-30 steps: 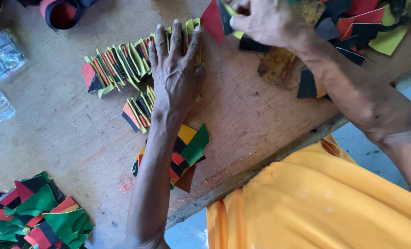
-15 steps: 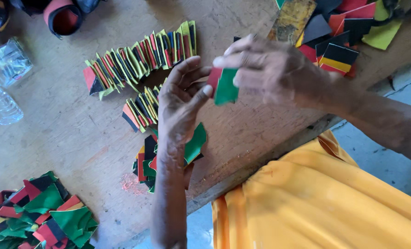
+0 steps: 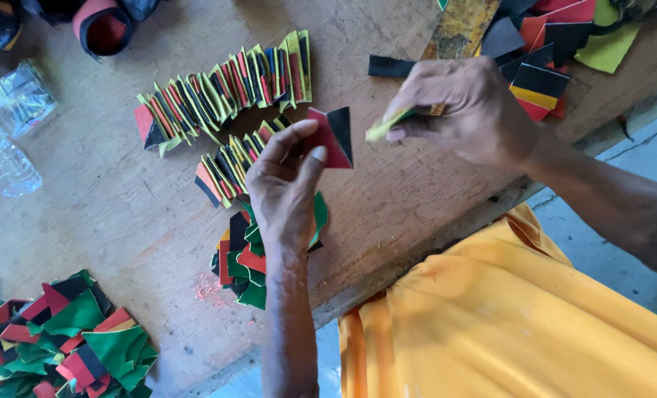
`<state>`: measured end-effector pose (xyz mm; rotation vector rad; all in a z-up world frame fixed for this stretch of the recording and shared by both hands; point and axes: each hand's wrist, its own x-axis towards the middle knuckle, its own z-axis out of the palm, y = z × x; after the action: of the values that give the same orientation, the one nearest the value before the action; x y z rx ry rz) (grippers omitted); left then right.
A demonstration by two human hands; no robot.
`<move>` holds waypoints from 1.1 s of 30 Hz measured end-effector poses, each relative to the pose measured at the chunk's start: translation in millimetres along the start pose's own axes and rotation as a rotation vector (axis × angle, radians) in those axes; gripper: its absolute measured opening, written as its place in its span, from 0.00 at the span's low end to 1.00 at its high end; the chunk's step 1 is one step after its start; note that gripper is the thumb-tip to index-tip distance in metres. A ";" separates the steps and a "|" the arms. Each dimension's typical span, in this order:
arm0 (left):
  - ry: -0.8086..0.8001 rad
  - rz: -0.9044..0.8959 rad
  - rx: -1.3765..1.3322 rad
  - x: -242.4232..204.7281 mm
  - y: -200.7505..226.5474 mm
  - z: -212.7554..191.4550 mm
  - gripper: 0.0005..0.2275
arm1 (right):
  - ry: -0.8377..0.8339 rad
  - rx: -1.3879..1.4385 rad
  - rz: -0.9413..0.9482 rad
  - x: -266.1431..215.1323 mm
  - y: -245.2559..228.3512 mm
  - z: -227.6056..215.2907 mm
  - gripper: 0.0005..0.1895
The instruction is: The person repeatedly picks up small colored foam pieces, aligns them, and presses them together by hand. They place each assembled unit into a growing stack on the wooden workbench.
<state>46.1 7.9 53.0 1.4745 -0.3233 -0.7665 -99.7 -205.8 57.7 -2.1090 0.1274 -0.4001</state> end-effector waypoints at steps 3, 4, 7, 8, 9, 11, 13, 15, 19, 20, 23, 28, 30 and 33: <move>-0.004 0.165 -0.080 -9.4 -2.3 9.8 0.20 | -0.068 0.235 0.272 -5.4 13.0 4.4 0.17; -0.007 0.139 -0.082 -11.0 -3.7 13.0 0.20 | -0.096 0.288 0.375 -6.6 17.8 6.4 0.20; -0.009 0.062 -0.114 -16.0 -9.3 20.4 0.19 | -0.168 0.596 0.489 -10.2 28.3 12.3 0.22; -0.006 0.041 -0.141 -16.1 -11.7 22.4 0.17 | -0.171 0.632 0.489 -10.9 30.2 14.8 0.22; -0.004 0.020 -0.168 -16.3 -14.0 23.7 0.14 | -0.174 0.668 0.489 -11.4 31.3 17.8 0.23; 0.011 -0.032 -0.236 -16.4 -19.5 25.2 0.14 | -0.179 0.688 0.476 -12.8 32.5 20.8 0.23; 0.018 -0.046 -0.261 -14.7 -25.8 24.9 0.15 | -0.185 0.655 0.451 -14.2 33.2 23.5 0.24; 0.017 -0.021 -0.242 -12.8 -32.2 22.5 0.17 | -0.191 0.701 0.430 -15.4 33.9 24.7 0.23; 0.002 -0.048 -0.269 -7.5 -44.4 19.1 0.14 | -0.203 0.550 0.415 -18.3 35.1 23.2 0.22; -0.007 -0.050 -0.285 -6.6 -47.1 18.3 0.15 | -0.207 0.588 0.445 -18.2 35.3 23.9 0.22; -0.025 -0.081 -0.287 -3.4 -53.7 15.1 0.15 | -0.208 0.676 0.495 -16.3 34.6 28.7 0.22; -0.025 -0.138 -0.368 -1.2 -59.8 16.5 0.16 | -0.184 0.621 0.423 -15.3 30.5 30.6 0.22; -0.019 -0.151 -0.401 -1.2 -60.2 16.7 0.16 | -0.177 0.589 0.428 -15.0 28.5 31.2 0.22; -0.038 -0.119 -0.385 -1.7 -59.0 16.2 0.15 | -0.183 0.518 0.419 -13.8 25.6 31.3 0.21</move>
<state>19.1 1.3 -1.6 1.1240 -0.1078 -0.8982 -100.6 -191.2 17.6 -1.5453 0.3158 0.0170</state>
